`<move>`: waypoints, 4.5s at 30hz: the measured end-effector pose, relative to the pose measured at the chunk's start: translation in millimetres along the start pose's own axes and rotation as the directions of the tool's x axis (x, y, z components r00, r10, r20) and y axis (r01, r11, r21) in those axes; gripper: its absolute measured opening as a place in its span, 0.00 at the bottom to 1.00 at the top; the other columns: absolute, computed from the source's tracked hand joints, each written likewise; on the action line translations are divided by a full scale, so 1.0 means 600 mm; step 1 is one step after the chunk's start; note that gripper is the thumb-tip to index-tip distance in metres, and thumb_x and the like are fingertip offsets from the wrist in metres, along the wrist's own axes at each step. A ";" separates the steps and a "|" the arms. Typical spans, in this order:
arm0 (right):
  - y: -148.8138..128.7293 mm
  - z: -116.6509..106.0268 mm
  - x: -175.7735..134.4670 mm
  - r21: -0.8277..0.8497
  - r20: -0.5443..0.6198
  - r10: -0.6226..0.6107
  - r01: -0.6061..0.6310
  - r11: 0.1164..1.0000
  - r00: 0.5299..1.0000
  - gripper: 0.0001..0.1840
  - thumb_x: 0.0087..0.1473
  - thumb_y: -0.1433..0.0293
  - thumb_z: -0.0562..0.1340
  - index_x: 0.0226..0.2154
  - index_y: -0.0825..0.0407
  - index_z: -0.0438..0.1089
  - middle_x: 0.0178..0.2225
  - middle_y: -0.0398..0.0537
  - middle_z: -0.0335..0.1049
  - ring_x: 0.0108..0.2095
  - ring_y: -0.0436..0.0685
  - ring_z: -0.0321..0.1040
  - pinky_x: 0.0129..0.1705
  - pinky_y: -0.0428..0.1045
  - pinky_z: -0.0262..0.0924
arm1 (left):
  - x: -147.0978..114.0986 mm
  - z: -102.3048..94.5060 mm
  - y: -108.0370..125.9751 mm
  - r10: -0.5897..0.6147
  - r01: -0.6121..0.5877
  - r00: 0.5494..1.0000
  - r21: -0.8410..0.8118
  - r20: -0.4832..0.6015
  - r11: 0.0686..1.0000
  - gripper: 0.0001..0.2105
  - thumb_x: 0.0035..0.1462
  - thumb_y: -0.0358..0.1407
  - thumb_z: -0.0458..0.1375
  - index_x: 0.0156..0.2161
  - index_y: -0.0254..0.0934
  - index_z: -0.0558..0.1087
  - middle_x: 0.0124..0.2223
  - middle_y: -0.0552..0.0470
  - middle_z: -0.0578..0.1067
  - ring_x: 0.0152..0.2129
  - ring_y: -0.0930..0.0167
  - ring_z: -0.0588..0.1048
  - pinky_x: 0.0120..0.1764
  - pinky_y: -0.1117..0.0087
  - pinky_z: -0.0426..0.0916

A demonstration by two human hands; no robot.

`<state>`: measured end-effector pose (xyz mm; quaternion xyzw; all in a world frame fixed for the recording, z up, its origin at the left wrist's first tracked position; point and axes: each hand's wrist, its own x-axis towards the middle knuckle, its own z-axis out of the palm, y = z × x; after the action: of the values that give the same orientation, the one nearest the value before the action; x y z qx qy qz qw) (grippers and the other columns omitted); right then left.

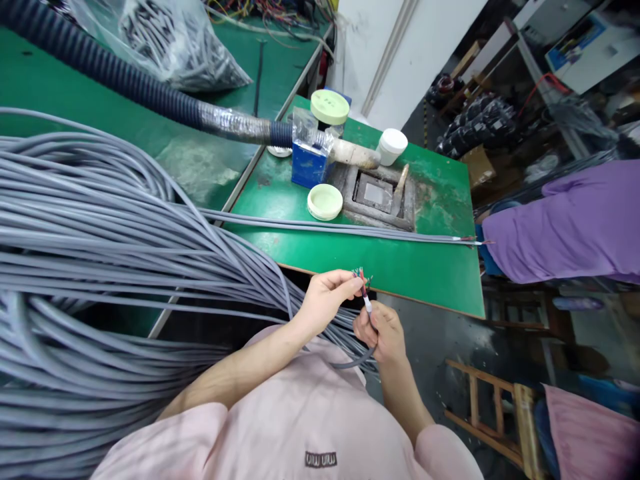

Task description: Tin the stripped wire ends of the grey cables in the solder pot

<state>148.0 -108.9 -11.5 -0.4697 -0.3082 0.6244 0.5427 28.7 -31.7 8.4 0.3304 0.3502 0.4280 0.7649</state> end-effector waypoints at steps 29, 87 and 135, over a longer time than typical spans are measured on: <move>-0.002 0.000 0.000 0.037 0.015 0.061 -0.062 0.997 0.998 0.23 0.48 0.49 0.62 0.19 0.51 0.62 0.07 0.30 0.42 0.09 0.43 0.38 0.15 0.43 0.40 | 0.008 0.003 -0.008 -0.072 0.069 0.996 -0.056 -0.055 0.996 0.15 0.38 0.44 0.68 0.18 0.34 0.72 0.18 0.55 0.72 0.18 0.78 0.67 0.27 0.74 0.63; 0.002 0.000 -0.011 -0.349 -0.132 -0.010 -0.037 0.936 0.991 0.13 0.53 0.63 0.60 0.23 0.53 0.67 0.11 0.32 0.49 0.13 0.43 0.43 0.16 0.43 0.35 | -0.005 -0.019 -0.030 -0.055 0.058 0.998 -0.083 0.041 0.995 0.09 0.44 0.37 0.66 0.30 0.34 0.74 0.26 0.56 0.71 0.21 0.79 0.66 0.29 0.75 0.61; -0.033 0.027 -0.002 -0.868 0.110 -0.369 0.270 0.416 0.923 0.21 0.58 0.69 0.54 0.54 0.47 0.65 0.39 0.49 0.76 0.30 0.52 0.72 0.36 0.47 0.66 | -0.010 -0.008 -0.030 -0.103 0.081 0.990 -0.199 -0.101 0.977 0.10 0.45 0.39 0.66 0.28 0.34 0.72 0.24 0.58 0.68 0.21 0.79 0.65 0.29 0.76 0.61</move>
<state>140.8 -103.8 12.5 -0.6408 -0.6376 0.2424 0.3523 30.1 -43.5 -6.9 0.2133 0.3637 0.4419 0.7918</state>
